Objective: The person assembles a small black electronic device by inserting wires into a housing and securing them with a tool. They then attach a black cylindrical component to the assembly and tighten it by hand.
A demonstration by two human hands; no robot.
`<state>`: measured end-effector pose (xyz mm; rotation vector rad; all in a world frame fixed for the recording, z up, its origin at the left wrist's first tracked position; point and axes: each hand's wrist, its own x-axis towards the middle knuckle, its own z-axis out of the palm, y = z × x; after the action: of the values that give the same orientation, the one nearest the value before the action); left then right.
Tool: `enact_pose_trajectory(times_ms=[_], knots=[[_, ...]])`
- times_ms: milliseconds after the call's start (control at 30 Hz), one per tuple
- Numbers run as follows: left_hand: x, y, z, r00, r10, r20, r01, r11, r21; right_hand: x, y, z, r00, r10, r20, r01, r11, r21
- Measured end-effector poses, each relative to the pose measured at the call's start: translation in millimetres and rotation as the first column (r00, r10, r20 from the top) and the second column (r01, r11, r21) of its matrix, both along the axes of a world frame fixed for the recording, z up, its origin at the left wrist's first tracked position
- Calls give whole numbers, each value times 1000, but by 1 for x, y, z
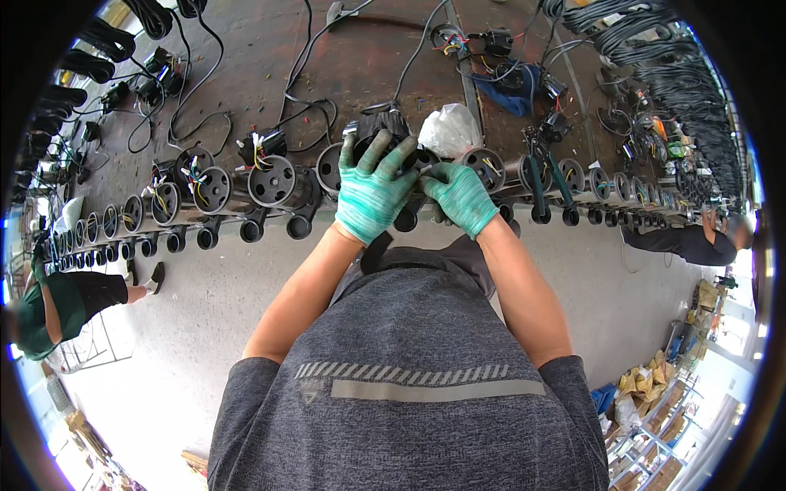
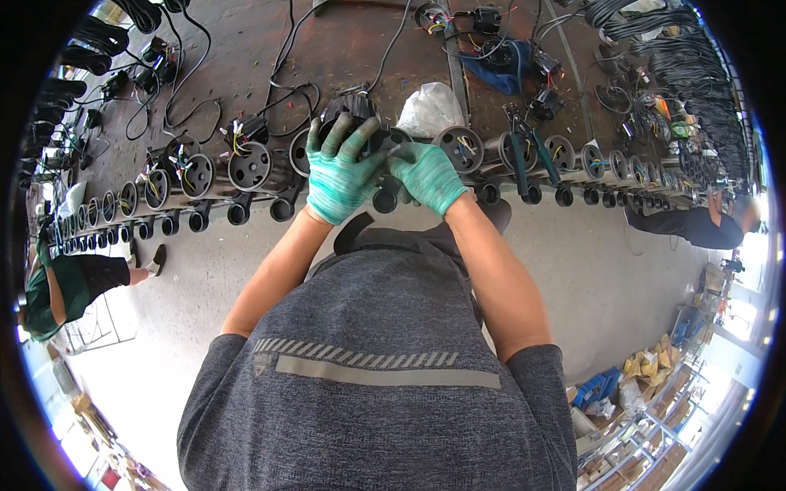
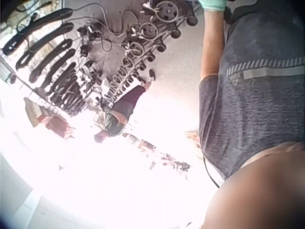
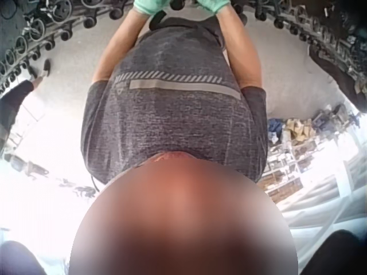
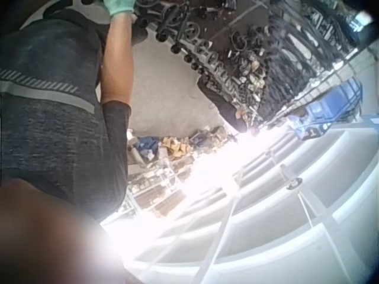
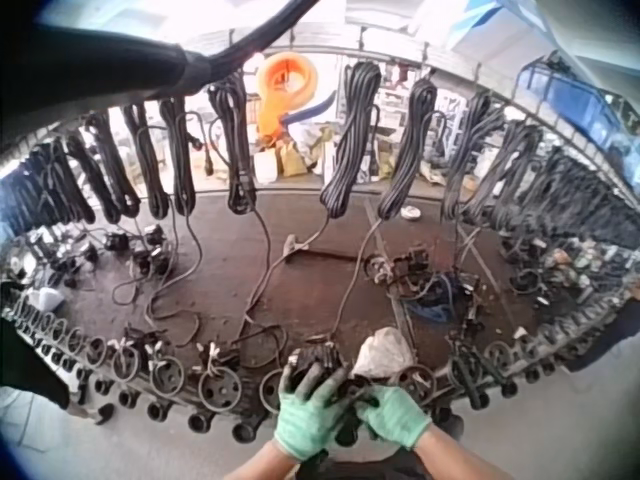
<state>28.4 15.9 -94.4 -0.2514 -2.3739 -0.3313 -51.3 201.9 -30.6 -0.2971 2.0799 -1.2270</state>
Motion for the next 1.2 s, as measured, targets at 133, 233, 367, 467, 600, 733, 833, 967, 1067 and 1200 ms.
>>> enact_pose_trajectory(times_ms=[133,233,367,467,600,733,833,967,1067,1200], knots=[[-1,-2,-3,1000,-23,-21,24,999,26,2,-2,0,948,-170,270,179,984,-6],[-1,-4,-1,1000,-29,-11,29,999,37,4,-3,1,860,-239,451,288,957,-42],[-3,-1,-3,999,-12,-35,13,999,48,16,5,-3,955,-243,171,264,957,-116],[-1,0,1,1000,-3,-9,3,999,49,23,17,-19,836,-58,-546,30,998,-59],[0,-2,-1,1000,-18,6,17,996,92,24,15,-19,376,178,-909,-164,979,124],[0,-2,-1,1000,-15,12,14,997,77,22,12,-20,281,334,-900,-149,941,303],[-2,-3,-3,1000,-4,-14,5,998,65,17,13,-20,231,388,-892,-168,919,356],[-3,-3,-3,1000,-12,-9,13,998,64,25,-5,-23,740,48,-671,-54,998,12],[-3,-4,-5,1000,-11,-19,12,998,60,19,-13,1,826,-374,421,433,900,-48],[-1,-4,-4,1000,-25,-14,26,998,64,32,-4,8,891,-310,332,357,930,-89]])
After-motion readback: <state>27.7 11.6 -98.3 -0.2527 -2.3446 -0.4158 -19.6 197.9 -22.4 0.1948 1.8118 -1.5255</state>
